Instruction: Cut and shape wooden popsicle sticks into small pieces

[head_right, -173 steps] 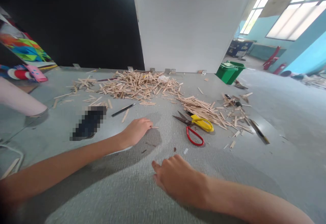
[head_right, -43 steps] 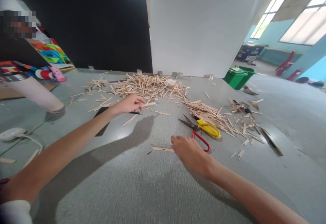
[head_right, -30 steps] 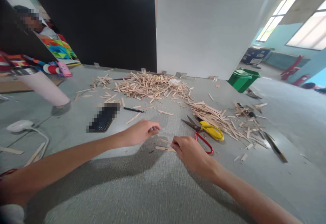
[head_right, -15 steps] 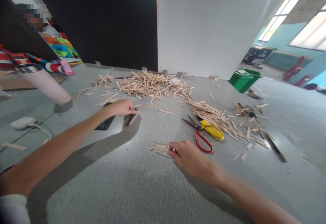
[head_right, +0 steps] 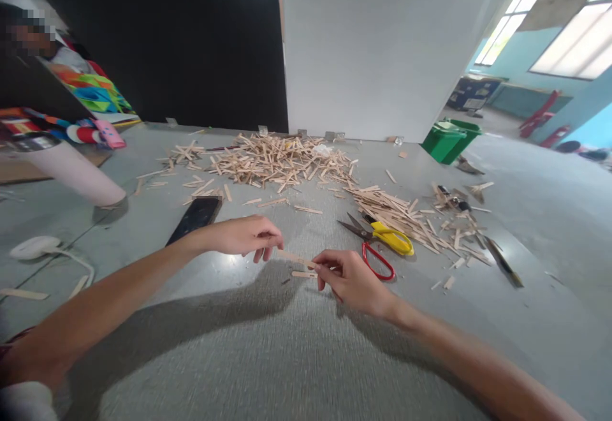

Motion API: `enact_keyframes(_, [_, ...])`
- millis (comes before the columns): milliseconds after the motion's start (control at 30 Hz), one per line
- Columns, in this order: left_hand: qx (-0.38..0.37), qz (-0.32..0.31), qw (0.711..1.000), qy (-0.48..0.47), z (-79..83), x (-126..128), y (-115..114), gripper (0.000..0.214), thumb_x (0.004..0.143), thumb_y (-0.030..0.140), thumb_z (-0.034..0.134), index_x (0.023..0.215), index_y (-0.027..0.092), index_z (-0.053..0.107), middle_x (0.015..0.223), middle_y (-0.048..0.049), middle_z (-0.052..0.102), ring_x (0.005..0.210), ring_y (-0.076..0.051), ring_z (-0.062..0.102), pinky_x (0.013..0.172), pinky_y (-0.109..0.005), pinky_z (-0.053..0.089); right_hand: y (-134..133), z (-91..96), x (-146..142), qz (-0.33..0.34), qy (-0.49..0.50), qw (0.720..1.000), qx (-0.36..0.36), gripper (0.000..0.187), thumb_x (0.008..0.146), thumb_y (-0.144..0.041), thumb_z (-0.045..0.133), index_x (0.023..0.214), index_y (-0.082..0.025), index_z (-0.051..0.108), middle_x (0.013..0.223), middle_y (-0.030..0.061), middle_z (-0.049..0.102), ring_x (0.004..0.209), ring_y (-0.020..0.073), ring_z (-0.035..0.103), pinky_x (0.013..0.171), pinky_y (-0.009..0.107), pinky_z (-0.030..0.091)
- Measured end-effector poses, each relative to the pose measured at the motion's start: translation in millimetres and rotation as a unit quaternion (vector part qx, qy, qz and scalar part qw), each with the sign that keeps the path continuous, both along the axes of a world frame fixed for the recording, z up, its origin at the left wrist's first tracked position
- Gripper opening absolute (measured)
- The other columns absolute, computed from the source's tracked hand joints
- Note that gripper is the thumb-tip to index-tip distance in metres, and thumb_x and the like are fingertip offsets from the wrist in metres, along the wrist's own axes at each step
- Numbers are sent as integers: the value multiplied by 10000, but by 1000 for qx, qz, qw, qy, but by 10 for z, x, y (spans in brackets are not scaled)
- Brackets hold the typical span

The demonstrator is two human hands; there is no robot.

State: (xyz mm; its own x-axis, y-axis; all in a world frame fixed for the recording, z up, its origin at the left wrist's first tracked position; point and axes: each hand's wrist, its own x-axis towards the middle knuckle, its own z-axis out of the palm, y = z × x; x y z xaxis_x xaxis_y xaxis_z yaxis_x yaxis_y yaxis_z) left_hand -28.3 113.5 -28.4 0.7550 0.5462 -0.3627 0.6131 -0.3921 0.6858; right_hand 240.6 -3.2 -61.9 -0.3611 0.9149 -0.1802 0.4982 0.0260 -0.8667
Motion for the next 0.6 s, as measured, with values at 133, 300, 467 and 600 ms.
enact_keyframes(133, [-30,-29,998,-47,64,87,-165,477,1096,436,488,738,184,678,720,-53,766,622,-143,685,606,-241,460,10,25,20,-9,27,999,-26,371,1054,-490,554,1013,-171,740,771,14,693,438,75,467,424,225,358])
enact_keyframes(300, [-36,-21,998,-56,96,167,-253,402,1099,437,483,878,192,713,768,-46,778,650,-152,687,590,-244,452,31,51,53,-10,36,999,-29,325,1048,-444,575,1023,-166,742,759,9,696,439,75,467,426,222,366])
enact_keyframes(467, [44,16,999,-12,79,70,-239,290,1086,329,435,957,209,665,813,-43,777,724,-181,712,669,-274,478,62,-22,68,8,1,1000,-1,248,1045,-278,538,1173,-168,720,776,4,744,469,93,518,465,221,410])
enact_keyframes(600, [95,35,993,60,5,-168,-52,216,1081,322,410,1012,225,590,827,-45,772,717,-200,708,650,-288,457,68,-177,74,5,-74,995,68,275,997,-179,606,1255,-152,697,701,-15,743,562,134,600,572,248,434])
